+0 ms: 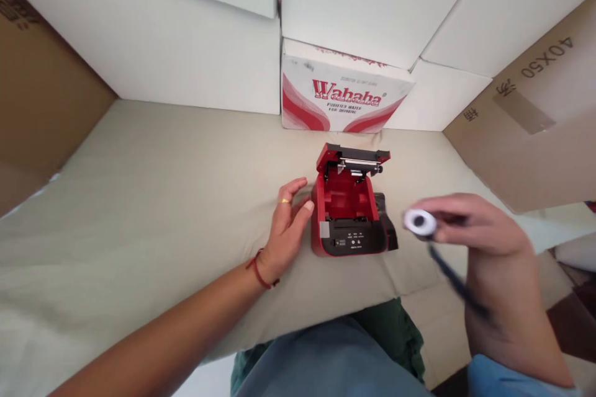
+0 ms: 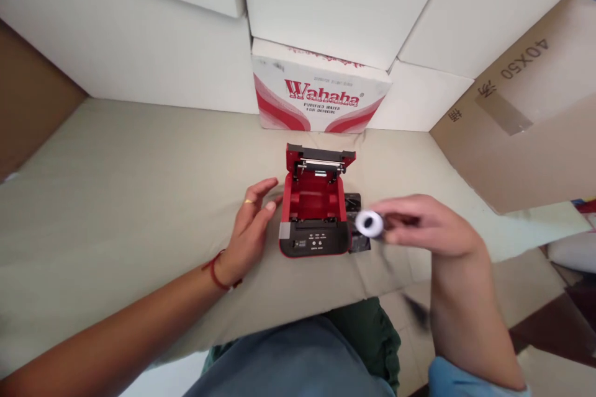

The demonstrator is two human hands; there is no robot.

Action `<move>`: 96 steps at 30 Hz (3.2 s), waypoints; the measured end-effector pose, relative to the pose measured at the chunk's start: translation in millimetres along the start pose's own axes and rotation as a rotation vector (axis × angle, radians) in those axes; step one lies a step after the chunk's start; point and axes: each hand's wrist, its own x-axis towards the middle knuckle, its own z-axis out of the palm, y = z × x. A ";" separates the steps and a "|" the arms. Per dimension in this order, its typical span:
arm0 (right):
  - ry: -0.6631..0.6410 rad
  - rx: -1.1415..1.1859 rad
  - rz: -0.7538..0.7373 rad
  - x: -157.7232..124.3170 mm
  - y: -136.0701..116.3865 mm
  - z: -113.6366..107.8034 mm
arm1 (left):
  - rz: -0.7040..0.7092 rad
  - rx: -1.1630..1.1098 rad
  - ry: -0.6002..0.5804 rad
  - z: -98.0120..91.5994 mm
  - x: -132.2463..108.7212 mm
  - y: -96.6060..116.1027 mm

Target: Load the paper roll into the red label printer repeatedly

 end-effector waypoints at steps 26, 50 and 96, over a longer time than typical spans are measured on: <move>0.227 -0.035 -0.124 82.0 -27.1 81.5 | 0.857 0.882 -0.370 20.2 -28.5 78.9; 0.427 -0.094 -0.415 41.2 13.0 117.1 | 0.856 0.949 -0.415 22.0 -45.9 80.2; -0.167 -0.851 0.159 111.2 -68.9 102.0 | -0.176 -0.315 -0.392 -9.2 6.1 -6.7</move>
